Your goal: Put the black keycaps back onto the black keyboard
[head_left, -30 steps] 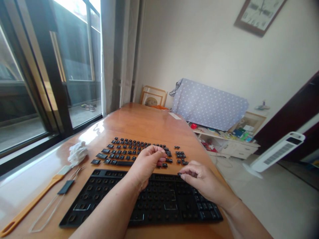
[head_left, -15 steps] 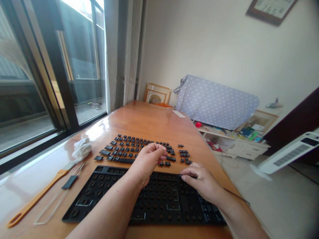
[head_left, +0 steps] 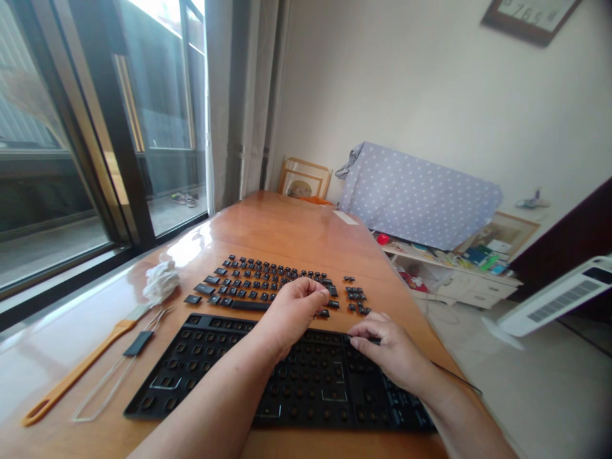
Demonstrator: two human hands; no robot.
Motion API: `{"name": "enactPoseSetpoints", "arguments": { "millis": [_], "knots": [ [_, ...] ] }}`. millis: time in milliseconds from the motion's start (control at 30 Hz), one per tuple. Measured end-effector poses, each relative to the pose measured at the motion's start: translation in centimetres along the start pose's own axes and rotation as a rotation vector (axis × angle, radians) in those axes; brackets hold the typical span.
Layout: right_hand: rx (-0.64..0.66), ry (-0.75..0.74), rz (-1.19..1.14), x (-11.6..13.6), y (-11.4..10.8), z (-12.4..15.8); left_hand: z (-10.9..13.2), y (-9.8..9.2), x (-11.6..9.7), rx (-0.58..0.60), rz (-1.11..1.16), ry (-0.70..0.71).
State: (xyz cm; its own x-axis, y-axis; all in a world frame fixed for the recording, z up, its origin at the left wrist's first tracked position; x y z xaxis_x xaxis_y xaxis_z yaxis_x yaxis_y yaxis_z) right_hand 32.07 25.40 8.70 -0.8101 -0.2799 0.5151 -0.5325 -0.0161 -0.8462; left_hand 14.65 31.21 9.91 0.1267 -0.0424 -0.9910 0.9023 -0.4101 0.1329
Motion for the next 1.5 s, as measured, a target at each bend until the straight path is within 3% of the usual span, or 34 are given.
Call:
{"name": "enactPoseSetpoints", "arguments": {
  "millis": [333,700,1133,1500],
  "knots": [
    [-0.013,-0.022,0.04,-0.1,0.1,0.0,-0.1,0.4,0.0,0.027,-0.224,0.063],
    [0.003,-0.074,0.139,1.5,0.0,0.3,0.0,1.8,-0.4,0.077,-0.646,0.212],
    [0.03,-0.036,0.119,1.8,0.4,0.0,1.8,5.4,-0.8,0.283,-1.002,0.324],
    [0.033,-0.057,0.163,2.6,0.7,-0.3,1.9,6.0,0.3,0.347,-1.228,0.303]
  ]
}}
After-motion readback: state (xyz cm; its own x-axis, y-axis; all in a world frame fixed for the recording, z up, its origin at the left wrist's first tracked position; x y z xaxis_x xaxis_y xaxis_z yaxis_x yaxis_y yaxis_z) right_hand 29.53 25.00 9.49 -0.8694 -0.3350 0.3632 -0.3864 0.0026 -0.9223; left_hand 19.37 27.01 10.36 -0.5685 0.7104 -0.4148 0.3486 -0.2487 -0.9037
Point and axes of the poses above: each hand's wrist, its own z-axis away from the middle knuckle, its own y-axis out of the palm, x = y × z, the point moved 10 cm from there along -z, towards the middle knuckle, and after that the axes turned 4 degrees about x, right-handed, at the moved point
